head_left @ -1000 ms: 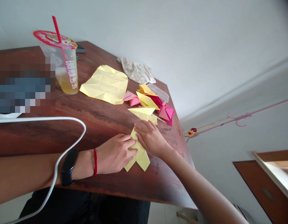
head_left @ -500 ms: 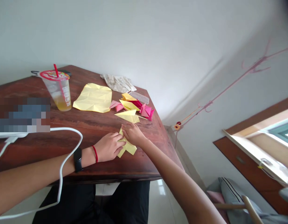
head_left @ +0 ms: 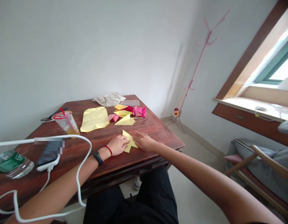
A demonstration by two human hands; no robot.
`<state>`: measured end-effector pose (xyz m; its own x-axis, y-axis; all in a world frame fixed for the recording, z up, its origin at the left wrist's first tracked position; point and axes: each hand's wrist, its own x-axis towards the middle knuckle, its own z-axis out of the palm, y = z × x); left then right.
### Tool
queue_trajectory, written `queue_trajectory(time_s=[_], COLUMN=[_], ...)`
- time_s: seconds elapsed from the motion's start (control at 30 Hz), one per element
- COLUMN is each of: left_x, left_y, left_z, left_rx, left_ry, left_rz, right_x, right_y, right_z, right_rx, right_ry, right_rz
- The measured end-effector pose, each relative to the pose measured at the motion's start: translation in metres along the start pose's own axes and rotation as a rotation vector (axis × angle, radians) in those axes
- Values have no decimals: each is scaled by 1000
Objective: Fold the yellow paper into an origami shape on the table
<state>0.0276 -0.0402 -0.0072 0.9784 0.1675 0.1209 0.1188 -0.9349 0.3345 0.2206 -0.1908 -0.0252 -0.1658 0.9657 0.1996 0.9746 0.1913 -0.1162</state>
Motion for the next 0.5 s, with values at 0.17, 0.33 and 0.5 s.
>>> queue_trajectory(time_s=[0.17, 0.33, 0.5], left_x=[20, 42, 56], left_y=[-11, -27, -32], left_z=[-9, -8, -4], left_rx=[-43, -64, -161], left_ry=[23, 143, 122], left_rz=[-123, -391, -543], right_x=[-14, 17, 51], right_y=[-19, -28, -21], right_z=[-8, -16, -12], right_rx=[115, 173, 243], right_ry=[-1, 10, 66], right_rz=[173, 440, 579])
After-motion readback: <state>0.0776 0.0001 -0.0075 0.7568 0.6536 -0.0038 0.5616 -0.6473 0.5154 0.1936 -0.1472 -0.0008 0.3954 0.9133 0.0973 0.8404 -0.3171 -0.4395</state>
